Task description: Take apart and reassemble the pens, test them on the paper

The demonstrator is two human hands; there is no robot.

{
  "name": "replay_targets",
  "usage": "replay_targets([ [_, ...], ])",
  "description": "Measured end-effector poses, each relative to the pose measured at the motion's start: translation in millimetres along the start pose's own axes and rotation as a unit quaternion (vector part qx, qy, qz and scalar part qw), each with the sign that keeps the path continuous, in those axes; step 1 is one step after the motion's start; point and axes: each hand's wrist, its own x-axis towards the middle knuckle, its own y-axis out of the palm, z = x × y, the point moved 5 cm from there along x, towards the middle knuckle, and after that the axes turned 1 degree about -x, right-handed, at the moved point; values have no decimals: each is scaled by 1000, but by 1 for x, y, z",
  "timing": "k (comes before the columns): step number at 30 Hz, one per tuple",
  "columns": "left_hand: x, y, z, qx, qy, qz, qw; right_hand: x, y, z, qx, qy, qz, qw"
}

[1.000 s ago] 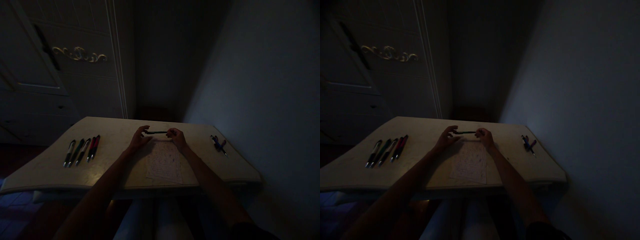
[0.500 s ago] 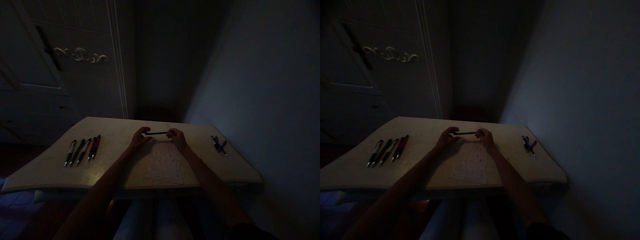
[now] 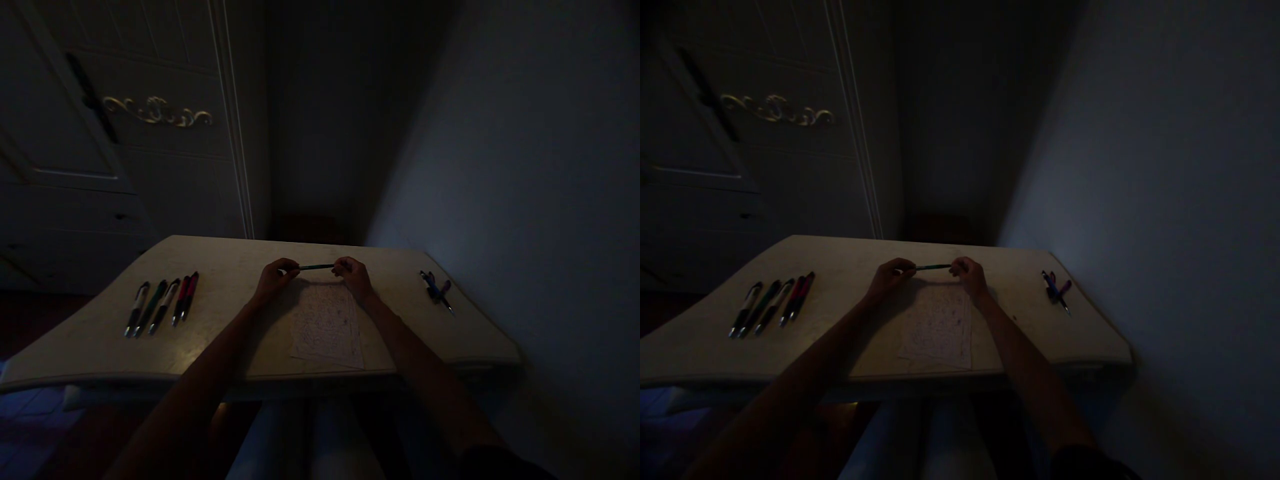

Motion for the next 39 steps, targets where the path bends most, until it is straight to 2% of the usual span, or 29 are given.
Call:
replay_targets([
  [7, -2, 0, -1, -24, 34, -16, 999, -1, 2, 1, -29, -7, 6, 1000],
  [11, -3, 3, 0, -13, -11, -31, 999, 1, -2, 0, -11, -6, -18, 1000],
  [15, -2, 7, 2, 20, -39, 10, 999, 2, -1, 0, 8, -7, -15, 1000],
  [23, -2, 4, -6, 28, 3, 18, 999, 0, -1, 0, 9, 2, -17, 1000],
  [39, -5, 0, -5, 30, 22, -18, 999, -8, 4, 11, -102, -36, 7, 994],
])
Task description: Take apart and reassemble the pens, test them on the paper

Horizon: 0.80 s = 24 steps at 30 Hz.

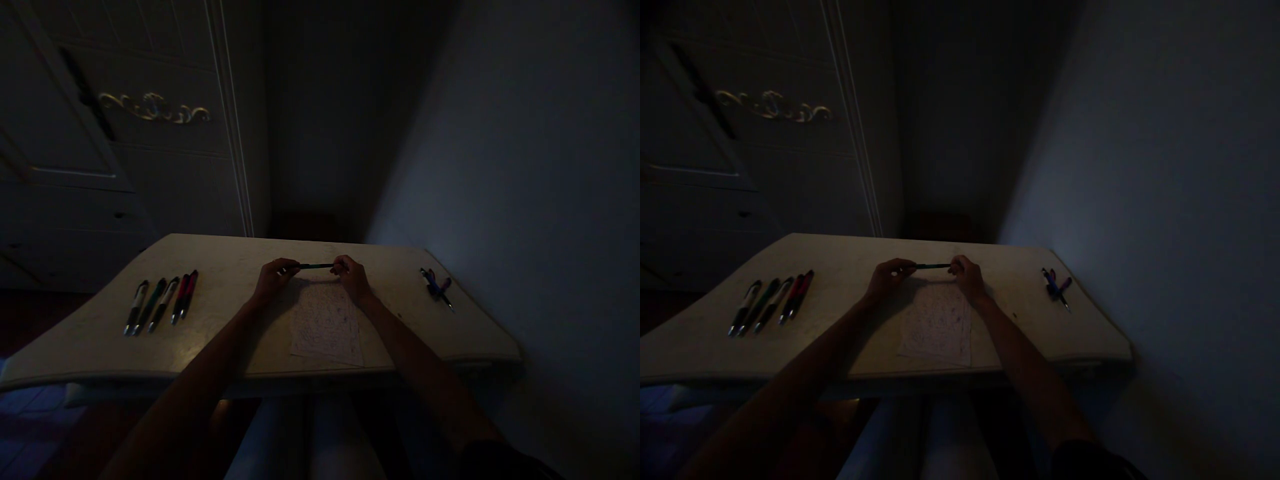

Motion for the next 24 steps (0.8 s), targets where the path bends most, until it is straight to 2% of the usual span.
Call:
replay_targets([
  [11, -1, 0, -2, -3, -6, 2, 1000, -1, 0, 2, -49, -14, -4, 999],
  [17, -4, 1, -8, 10, -43, 18, 999, -1, 2, 5, -71, -38, -11, 997],
  [21, -3, 0, -8, 10, -52, 7, 999, -3, 5, 4, -68, -27, -2, 997],
  [24, -1, 2, -5, 9, -50, 23, 998, -2, 3, 3, -72, -15, -11, 997],
])
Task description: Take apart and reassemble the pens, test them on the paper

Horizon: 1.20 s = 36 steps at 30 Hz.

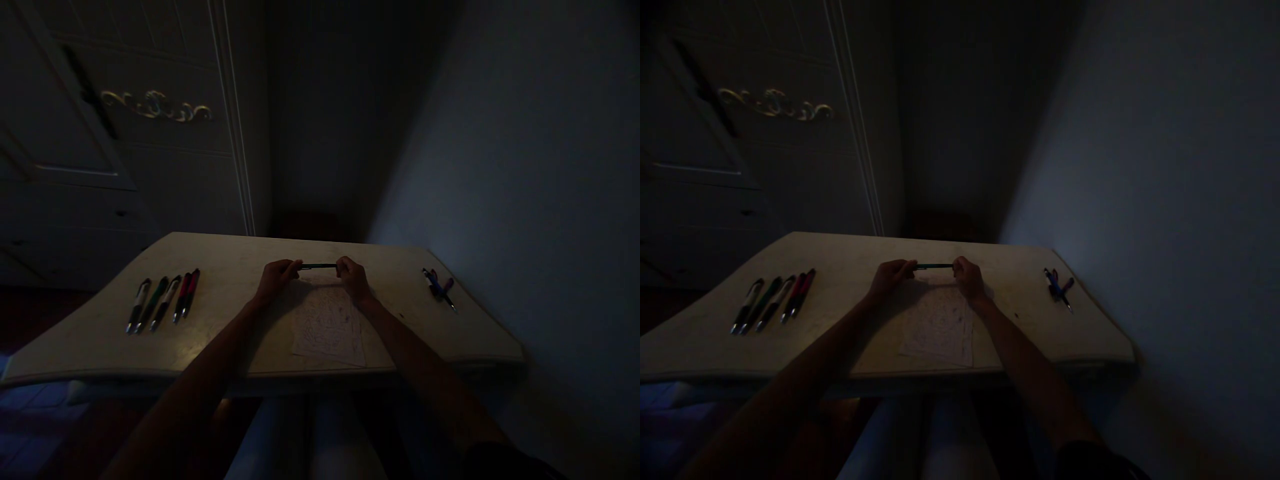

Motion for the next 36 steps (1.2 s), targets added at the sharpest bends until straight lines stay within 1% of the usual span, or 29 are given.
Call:
replay_targets([
  [2, 1, 1, 1, -4, 10, 9, 1000, 1, -1, -1, -12, 3, -6, 1000],
  [6, 1, 2, 2, -11, 42, 1, 999, 1, -2, -2, -33, -1, -11, 999],
  [10, 0, 3, 3, -10, 52, -2, 999, 0, 0, -1, -35, 3, -6, 999],
  [17, 0, -3, 1, -12, 100, -61, 993, -1, 3, -1, -16, 11, 9, 1000],
  [20, 0, -5, -1, -3, 124, -75, 989, -1, 5, -1, -17, 17, 13, 1000],
  [27, -1, -7, -6, 26, 154, -101, 983, -1, 5, 4, -8, 7, 22, 1000],
  [29, -1, -8, -7, 17, 150, -104, 983, -1, 5, 4, -1, 8, 19, 1000],
  [31, 0, -7, -7, -4, 131, -101, 986, -1, 4, 4, 7, 12, 15, 1000],
  [34, 2, -7, -4, -66, 67, -85, 992, -1, 4, 3, 13, 18, 14, 1000],
  [36, 4, -6, 0, -129, 18, -75, 989, -1, 5, 3, 17, 20, 16, 1000],
])
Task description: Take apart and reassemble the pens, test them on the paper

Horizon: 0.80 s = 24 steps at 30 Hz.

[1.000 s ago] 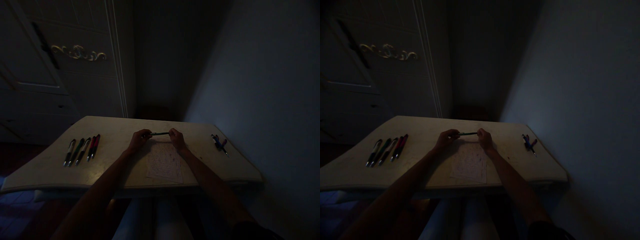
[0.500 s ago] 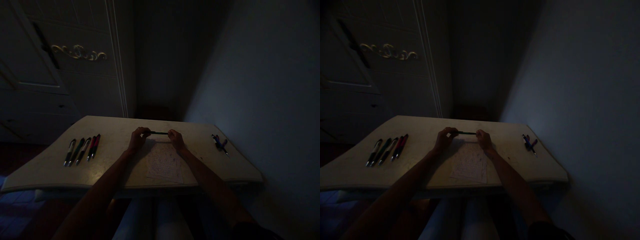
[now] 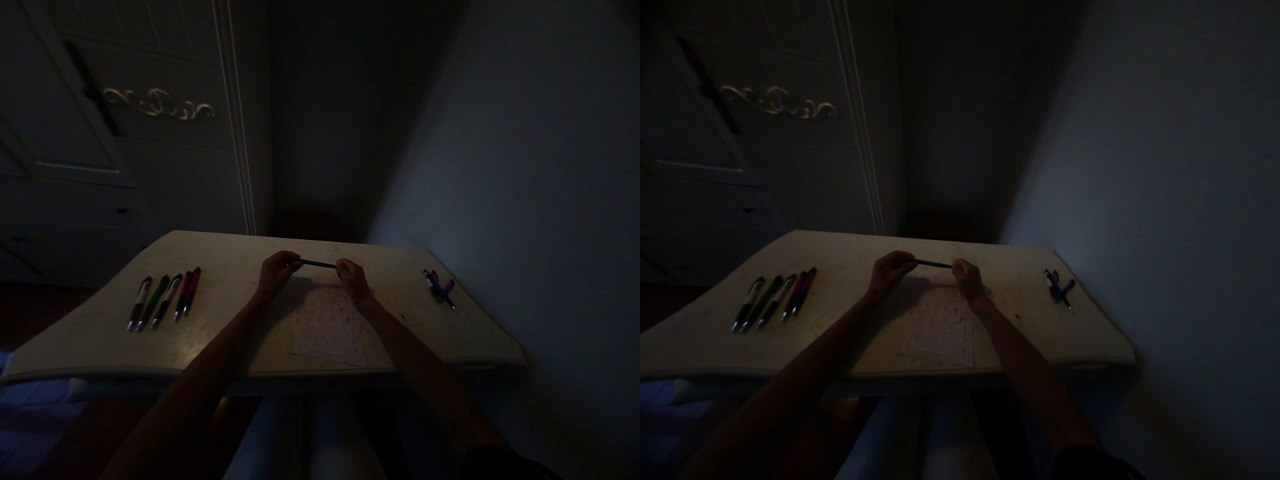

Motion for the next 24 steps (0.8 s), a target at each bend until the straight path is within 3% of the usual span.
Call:
replay_targets([
  [8, 2, 0, 14, -210, -97, -28, 972, -2, 5, 2, 58, 3, 9, 998],
  [14, 1, 2, 12, -288, -154, -24, 945, -2, 2, 3, 99, 18, -10, 995],
  [24, 2, -5, 16, -404, -243, -86, 878, 1, -3, 3, 91, 22, -30, 995],
])
